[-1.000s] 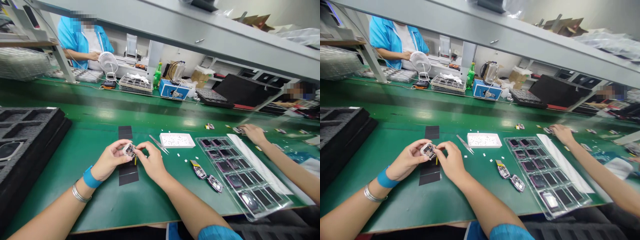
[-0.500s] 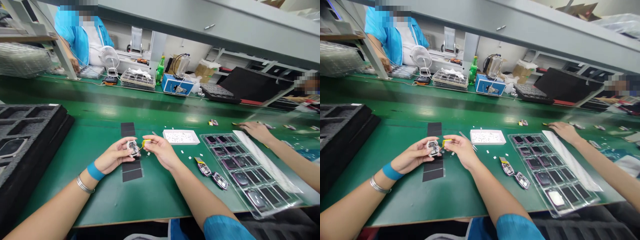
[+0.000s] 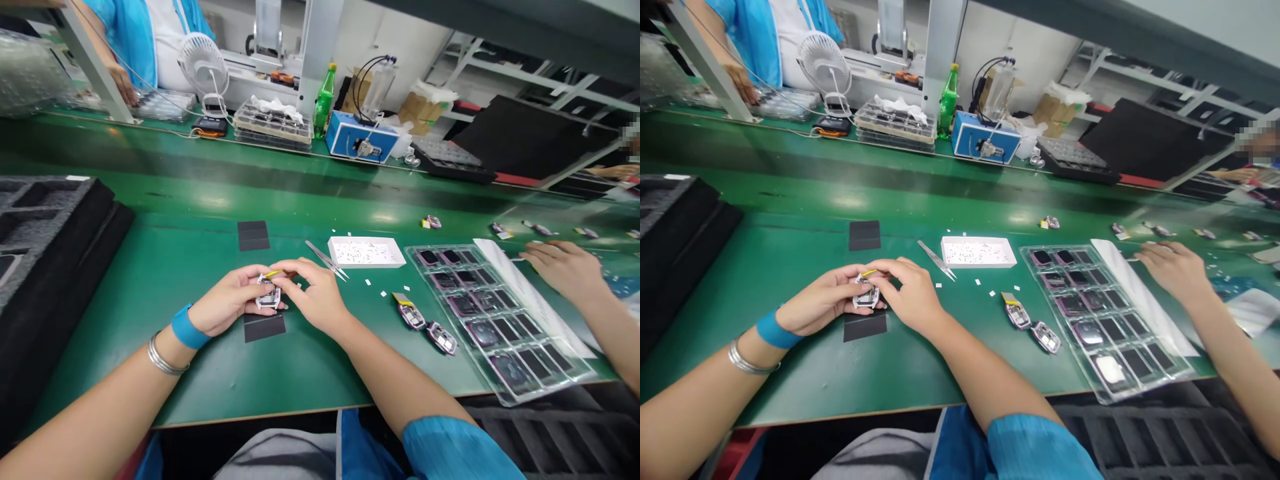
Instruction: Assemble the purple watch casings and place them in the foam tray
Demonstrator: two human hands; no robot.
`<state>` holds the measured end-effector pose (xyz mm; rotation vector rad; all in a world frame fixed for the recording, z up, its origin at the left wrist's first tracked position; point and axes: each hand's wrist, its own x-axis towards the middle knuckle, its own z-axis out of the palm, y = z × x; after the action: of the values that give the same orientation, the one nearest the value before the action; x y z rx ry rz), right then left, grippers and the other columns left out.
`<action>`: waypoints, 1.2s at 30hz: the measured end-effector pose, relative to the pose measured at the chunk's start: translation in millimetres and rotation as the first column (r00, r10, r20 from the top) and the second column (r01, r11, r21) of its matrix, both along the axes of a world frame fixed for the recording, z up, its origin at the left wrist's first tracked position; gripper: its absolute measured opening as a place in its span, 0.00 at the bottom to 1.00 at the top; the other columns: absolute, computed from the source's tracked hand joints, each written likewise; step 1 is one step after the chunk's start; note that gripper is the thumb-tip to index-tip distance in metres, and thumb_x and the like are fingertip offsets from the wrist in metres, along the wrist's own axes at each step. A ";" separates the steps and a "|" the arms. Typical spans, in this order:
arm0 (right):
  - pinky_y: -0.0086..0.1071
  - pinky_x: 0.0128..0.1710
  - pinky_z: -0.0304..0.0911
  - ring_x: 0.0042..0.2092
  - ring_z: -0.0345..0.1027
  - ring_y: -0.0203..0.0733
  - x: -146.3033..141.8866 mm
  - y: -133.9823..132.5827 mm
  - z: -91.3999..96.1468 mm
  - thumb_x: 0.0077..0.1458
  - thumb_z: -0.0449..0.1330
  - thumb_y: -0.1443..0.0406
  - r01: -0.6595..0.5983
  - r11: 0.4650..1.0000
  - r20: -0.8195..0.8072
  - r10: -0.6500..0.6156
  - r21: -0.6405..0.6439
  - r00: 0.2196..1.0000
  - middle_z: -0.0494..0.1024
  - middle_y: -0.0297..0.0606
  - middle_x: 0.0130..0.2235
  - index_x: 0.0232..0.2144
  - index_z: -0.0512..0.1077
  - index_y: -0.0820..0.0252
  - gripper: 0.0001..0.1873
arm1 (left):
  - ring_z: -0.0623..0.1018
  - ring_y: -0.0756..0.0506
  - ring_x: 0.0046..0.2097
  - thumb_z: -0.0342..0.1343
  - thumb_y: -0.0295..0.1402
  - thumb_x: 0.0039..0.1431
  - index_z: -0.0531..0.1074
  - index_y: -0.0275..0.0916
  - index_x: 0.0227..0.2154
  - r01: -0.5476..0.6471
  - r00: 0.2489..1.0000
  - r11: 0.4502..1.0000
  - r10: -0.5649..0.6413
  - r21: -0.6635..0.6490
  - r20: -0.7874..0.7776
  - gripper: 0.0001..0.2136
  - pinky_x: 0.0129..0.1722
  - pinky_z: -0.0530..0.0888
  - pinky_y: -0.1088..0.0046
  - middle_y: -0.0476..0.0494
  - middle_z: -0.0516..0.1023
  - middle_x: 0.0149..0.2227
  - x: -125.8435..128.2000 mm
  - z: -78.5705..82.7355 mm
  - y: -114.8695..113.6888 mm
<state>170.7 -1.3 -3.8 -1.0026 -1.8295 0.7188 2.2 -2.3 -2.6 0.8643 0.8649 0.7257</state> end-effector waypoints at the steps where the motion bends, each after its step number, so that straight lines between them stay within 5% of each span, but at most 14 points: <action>1: 0.32 0.41 0.65 0.36 0.70 0.36 -0.8 0.3 -1.0 0.52 0.60 0.72 -0.002 1.000 0.002 0.002 -0.004 1.000 0.77 0.32 0.33 0.37 0.75 0.54 0.11 | 0.79 0.46 0.35 0.60 0.29 0.51 0.70 0.36 0.40 -0.009 1.000 1.000 0.009 -0.001 -0.010 0.12 0.36 0.78 0.70 0.43 0.77 0.33 0.7 -0.2 0.1; 8: 0.32 0.39 0.66 0.39 0.69 0.36 3.5 13.9 -9.2 0.54 0.59 0.68 0.018 0.986 -0.051 -0.026 -0.164 0.998 0.76 0.35 0.40 0.43 0.72 0.56 0.12 | 0.80 0.44 0.35 0.58 0.25 0.52 0.70 0.34 0.36 -0.188 0.982 0.982 0.187 -0.020 -0.026 0.08 0.33 0.78 0.70 0.41 0.78 0.33 -1.5 0.0 4.0; 12: 0.36 0.43 0.64 0.39 0.67 0.40 6.0 16.5 -11.9 0.52 0.59 0.73 0.042 0.988 0.321 0.007 -0.146 0.947 0.74 0.37 0.36 0.29 0.74 0.60 0.05 | 0.79 0.43 0.42 0.55 0.23 0.54 0.71 0.33 0.35 -0.337 0.940 0.941 0.338 -0.023 0.040 0.06 0.42 0.76 0.66 0.37 0.79 0.37 -7.6 0.9 8.9; 18: 0.39 0.48 0.61 0.44 0.63 0.44 -1.4 5.0 -10.4 0.52 0.61 0.73 0.035 0.996 0.570 0.015 -0.077 0.821 0.73 0.41 0.40 0.34 0.75 0.64 0.05 | 0.77 0.42 0.44 0.55 0.23 0.54 0.71 0.35 0.36 -0.335 0.939 0.941 0.338 -0.050 0.064 0.07 0.44 0.76 0.59 0.37 0.79 0.38 -8.8 -0.2 9.7; 31: 0.37 0.49 0.59 0.44 0.63 0.41 -7.3 10.3 -11.2 0.52 0.62 0.71 0.139 0.969 0.493 -0.019 -0.206 0.870 0.69 0.39 0.39 0.27 0.74 0.62 0.03 | 0.78 0.43 0.41 0.55 0.22 0.54 0.71 0.34 0.35 -0.344 0.936 0.934 0.350 -0.095 0.049 0.06 0.42 0.76 0.59 0.37 0.79 0.38 -6.6 -1.1 9.2; 36: 0.38 0.46 0.60 0.44 0.59 0.43 -7.2 10.1 -20.1 0.56 0.56 0.73 0.038 0.998 0.563 -0.006 -0.045 0.826 0.67 0.42 0.39 0.29 0.70 0.63 0.05 | 0.78 0.44 0.41 0.55 0.22 0.54 0.71 0.35 0.35 -0.345 0.934 0.932 0.353 -0.109 0.060 0.06 0.43 0.76 0.58 0.37 0.79 0.38 -7.1 -0.5 9.1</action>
<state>163.5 8.8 -23.9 -1.3773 -2.3058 0.4830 -5.0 6.7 -3.1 0.5950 0.9877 1.0125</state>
